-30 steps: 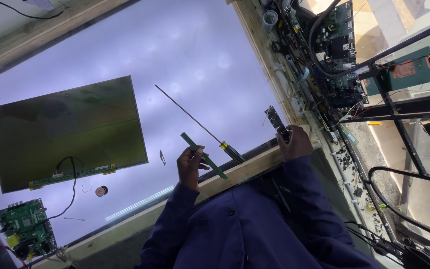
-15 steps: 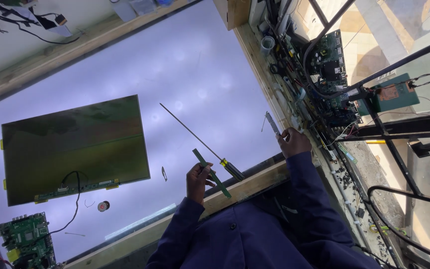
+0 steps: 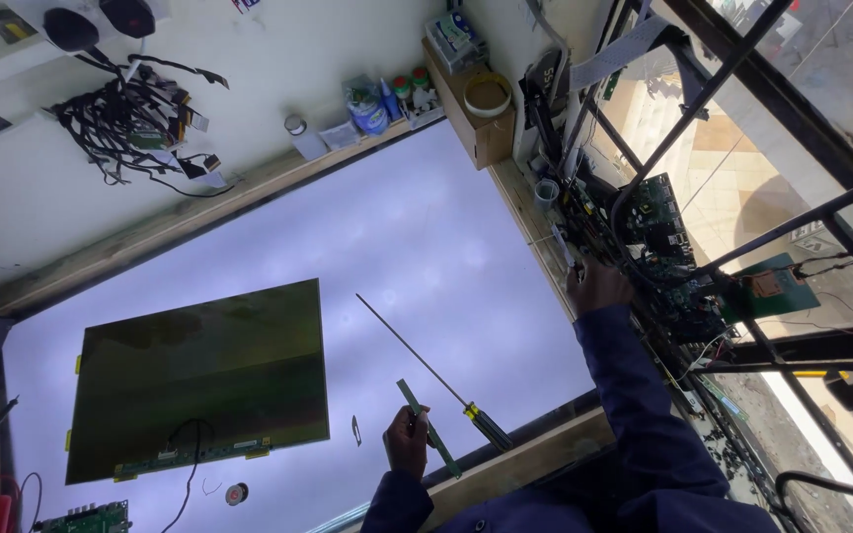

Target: Inspecting and organizing delicate electronic components on a light table during a screen repair process.

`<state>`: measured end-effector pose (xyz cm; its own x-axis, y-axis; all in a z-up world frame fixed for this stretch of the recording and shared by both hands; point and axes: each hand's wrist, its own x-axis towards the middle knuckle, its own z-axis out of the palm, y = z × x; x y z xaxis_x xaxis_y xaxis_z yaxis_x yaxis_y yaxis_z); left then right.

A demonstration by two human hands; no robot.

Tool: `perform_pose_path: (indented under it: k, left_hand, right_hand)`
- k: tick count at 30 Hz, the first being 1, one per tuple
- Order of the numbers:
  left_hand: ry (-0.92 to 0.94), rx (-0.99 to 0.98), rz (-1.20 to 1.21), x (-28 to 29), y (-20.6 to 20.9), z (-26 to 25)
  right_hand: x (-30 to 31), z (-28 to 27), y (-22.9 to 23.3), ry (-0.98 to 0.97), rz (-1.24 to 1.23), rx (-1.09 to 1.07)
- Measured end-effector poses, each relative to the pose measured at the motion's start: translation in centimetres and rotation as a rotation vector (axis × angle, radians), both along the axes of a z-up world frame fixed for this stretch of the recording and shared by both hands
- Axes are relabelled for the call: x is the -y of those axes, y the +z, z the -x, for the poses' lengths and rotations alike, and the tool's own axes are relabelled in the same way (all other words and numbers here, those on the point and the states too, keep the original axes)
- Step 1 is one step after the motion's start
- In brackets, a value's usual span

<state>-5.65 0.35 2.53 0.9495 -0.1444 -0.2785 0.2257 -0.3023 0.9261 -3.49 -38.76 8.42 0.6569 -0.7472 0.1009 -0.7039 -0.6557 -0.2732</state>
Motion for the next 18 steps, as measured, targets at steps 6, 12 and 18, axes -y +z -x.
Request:
perform_pose_path:
  k: [6, 12, 18]
  left_hand:
    - [-0.003, -0.013, -0.053, 0.0, 0.9, -0.4]
    - [0.024, -0.053, -0.102, 0.2, 0.2, -0.1]
    - [0.082, -0.038, -0.089, 0.5, 0.5, -0.3]
  right_hand:
    - [1.3, -7.0, 1.9, 0.179, -0.731, 0.728]
    - [0.9, -17.0, 3.1, 0.303, -1.977, 0.959]
    - [4.4, -25.0, -2.6, 0.369, -2.246, 1.306]
